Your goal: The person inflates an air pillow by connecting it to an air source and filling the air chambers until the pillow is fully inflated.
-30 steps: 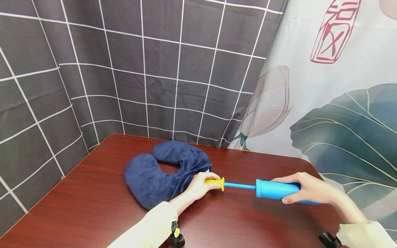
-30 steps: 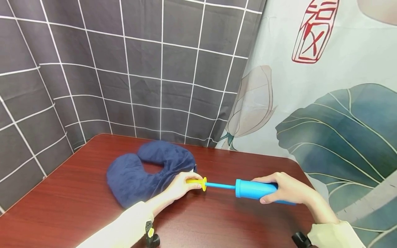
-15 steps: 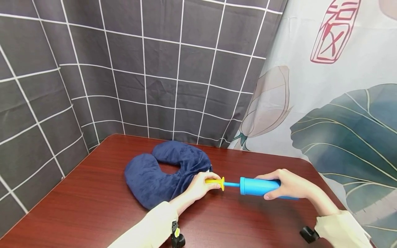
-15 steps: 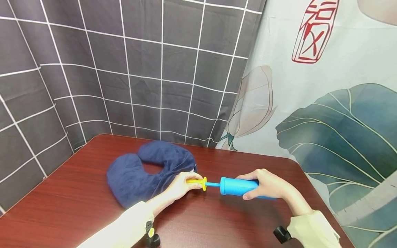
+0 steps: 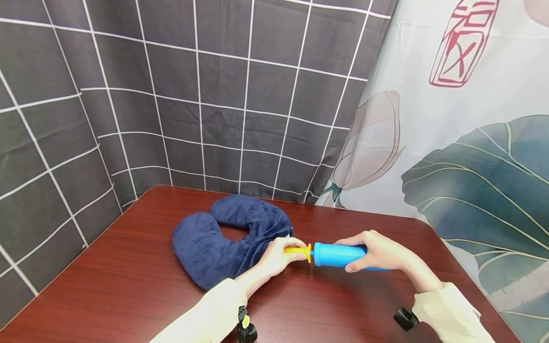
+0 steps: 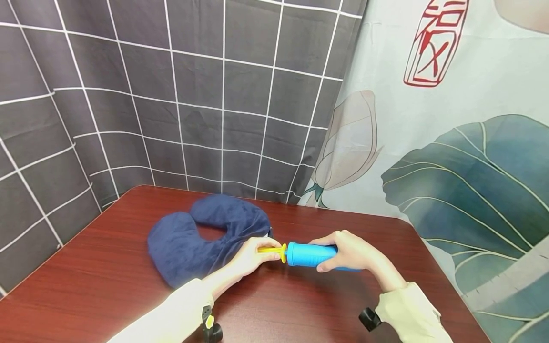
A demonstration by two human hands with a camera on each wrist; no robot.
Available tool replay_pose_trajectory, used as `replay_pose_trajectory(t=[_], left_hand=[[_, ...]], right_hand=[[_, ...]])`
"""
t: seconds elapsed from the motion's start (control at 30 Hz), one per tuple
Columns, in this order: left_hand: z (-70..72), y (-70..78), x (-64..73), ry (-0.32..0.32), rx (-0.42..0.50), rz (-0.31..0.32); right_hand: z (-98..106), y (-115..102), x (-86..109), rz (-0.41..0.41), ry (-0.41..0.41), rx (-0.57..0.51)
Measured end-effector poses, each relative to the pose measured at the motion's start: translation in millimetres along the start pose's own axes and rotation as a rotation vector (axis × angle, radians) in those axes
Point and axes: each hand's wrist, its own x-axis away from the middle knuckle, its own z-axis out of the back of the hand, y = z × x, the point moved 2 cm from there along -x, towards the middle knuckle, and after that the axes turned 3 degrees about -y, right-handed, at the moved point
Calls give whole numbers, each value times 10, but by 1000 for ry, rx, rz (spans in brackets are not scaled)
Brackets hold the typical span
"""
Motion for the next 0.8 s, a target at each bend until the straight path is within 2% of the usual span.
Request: replay_pose_trajectory(t=[0.2,0.43,0.6,0.8], left_hand=[[4,18,2,-3,-25,-12],[-2,30,-5,-6,-56,-14],[7,22,-5,-10,-51,-10],[20,15,-1,-11,-45,-6]], right_hand=[[-8,-63,-43,-5,10,3],[41,-72,3,-11,3,9],[99,-37,78,-9,3,26],[175,79,264,-36,17,35]])
